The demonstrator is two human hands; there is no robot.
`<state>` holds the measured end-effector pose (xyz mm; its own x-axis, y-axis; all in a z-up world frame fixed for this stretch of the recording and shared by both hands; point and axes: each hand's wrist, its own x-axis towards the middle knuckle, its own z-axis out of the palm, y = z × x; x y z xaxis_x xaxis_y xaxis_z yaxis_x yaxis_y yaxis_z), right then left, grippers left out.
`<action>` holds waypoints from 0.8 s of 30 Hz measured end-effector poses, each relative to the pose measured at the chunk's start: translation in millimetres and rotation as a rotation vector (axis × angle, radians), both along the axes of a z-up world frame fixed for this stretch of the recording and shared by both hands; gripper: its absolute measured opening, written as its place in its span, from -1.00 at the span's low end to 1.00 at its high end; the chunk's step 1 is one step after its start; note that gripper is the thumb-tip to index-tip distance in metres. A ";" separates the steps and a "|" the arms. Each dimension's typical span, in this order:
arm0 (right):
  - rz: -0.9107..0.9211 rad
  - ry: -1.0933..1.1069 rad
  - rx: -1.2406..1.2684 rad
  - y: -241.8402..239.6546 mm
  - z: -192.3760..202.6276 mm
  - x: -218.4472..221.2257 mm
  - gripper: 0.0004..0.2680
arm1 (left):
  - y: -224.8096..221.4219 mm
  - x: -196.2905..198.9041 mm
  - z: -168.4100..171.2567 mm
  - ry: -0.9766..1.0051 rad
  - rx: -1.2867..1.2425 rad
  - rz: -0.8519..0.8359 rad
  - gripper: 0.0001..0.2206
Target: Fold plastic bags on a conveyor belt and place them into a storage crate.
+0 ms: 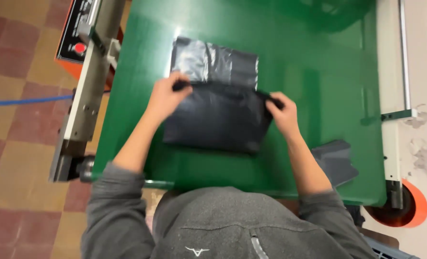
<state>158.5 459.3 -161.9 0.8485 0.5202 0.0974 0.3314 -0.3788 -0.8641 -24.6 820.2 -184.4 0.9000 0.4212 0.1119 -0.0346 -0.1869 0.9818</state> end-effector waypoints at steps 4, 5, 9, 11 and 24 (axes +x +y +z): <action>-0.055 -0.094 -0.028 60.6 -29.1 81.0 -0.90 | 28.0 100.2 -47.7 0.008 0.031 0.086 -0.74; -0.059 -0.121 -0.050 71.6 -42.1 97.0 -0.90 | 32.1 117.6 -64.7 -0.015 0.101 0.161 -0.75; 0.014 -0.339 -0.182 96.1 -78.5 139.0 -0.83 | 34.7 154.3 -107.1 0.101 0.308 0.311 -0.73; 0.064 -0.425 -0.292 113.0 -69.2 139.9 -0.74 | 32.0 152.7 -111.0 0.087 0.348 0.308 -0.70; 0.204 -0.303 -0.597 132.9 -47.9 113.9 -0.80 | -29.7 97.3 -114.3 0.310 0.035 -0.246 -0.50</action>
